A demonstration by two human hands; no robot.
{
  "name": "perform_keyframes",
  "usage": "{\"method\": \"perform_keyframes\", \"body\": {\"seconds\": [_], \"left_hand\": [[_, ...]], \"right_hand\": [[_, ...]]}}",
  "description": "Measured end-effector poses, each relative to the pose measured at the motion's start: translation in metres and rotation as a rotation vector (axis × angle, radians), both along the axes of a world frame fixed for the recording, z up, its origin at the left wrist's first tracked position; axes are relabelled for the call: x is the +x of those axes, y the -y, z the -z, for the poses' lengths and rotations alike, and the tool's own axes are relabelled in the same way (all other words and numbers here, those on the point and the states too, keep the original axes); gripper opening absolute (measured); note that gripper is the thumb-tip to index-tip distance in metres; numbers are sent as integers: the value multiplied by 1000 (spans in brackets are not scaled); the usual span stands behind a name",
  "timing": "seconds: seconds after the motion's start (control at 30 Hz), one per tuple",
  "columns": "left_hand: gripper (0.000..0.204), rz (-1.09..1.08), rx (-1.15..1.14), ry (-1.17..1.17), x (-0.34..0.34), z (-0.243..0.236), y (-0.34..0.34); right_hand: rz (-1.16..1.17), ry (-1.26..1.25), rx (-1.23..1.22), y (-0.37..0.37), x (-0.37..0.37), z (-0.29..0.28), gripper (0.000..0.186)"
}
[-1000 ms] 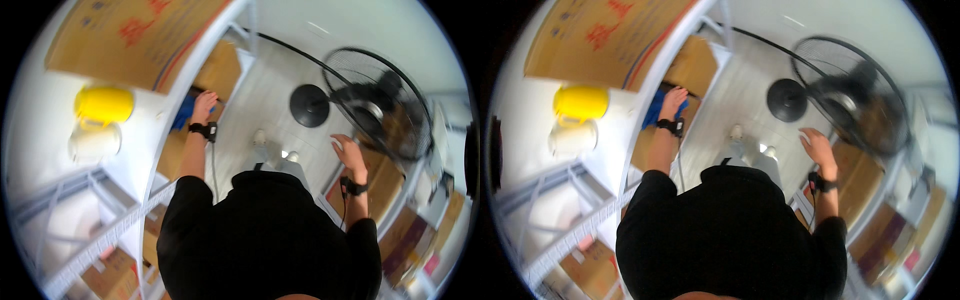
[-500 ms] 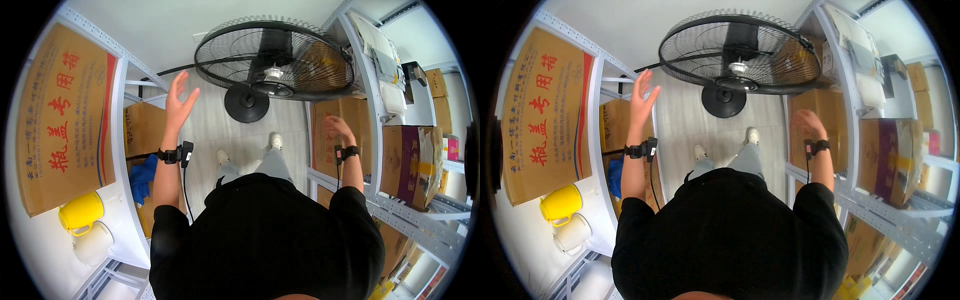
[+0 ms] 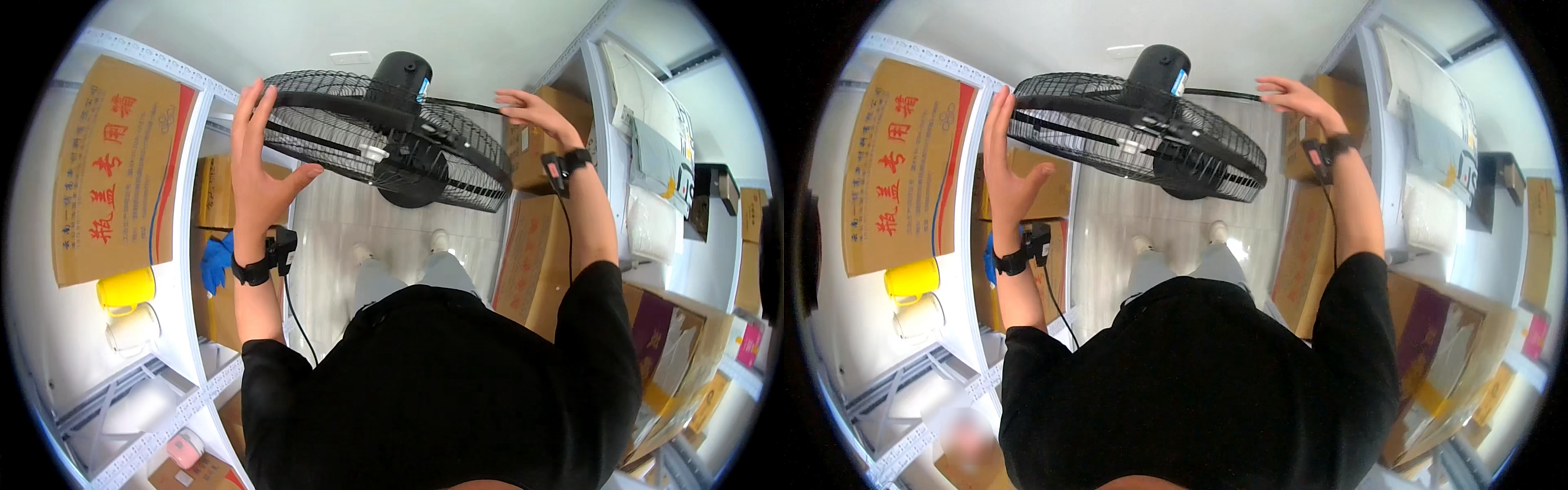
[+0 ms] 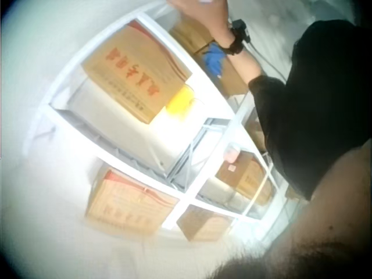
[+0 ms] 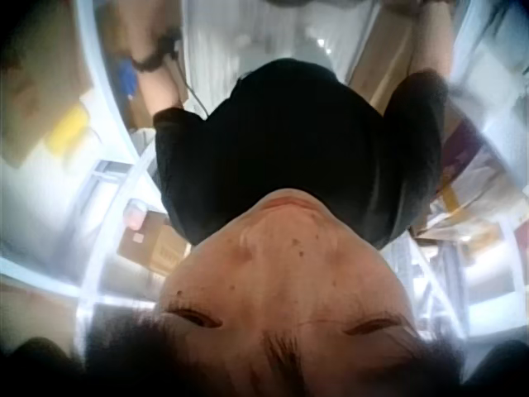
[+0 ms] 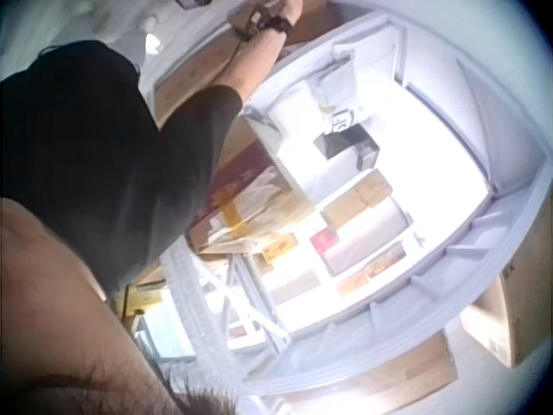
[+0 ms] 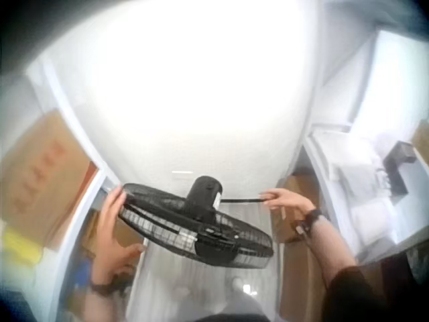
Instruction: The person cleans a standing fan with a blue cloth, then uses a screwdriver to remove screws from the fan's neck and base. They open the control panel housing and manipulate internal wiring.
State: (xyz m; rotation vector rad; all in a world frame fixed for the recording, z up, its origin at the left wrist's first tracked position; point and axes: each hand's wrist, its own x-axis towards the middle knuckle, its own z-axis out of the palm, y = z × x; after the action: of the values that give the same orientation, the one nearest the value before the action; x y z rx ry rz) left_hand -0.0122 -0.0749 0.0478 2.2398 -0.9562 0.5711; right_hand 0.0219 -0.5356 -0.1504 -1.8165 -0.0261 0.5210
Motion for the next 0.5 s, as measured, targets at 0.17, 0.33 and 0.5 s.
{"method": "perform_keyframes", "body": {"seconds": [0.17,0.33,0.5], "left_hand": [[90,-153,39,-115,-10,-1,23],[98,-380,41,-204,-25,6,28],[108,-493,-157,-328,-39,25,18]], "right_hand": [[-367,159,-31,-45,84,61,73],[-514,174,-140,-107,124,73,80],[-648,97,-17,-146,140,58,72]]}}
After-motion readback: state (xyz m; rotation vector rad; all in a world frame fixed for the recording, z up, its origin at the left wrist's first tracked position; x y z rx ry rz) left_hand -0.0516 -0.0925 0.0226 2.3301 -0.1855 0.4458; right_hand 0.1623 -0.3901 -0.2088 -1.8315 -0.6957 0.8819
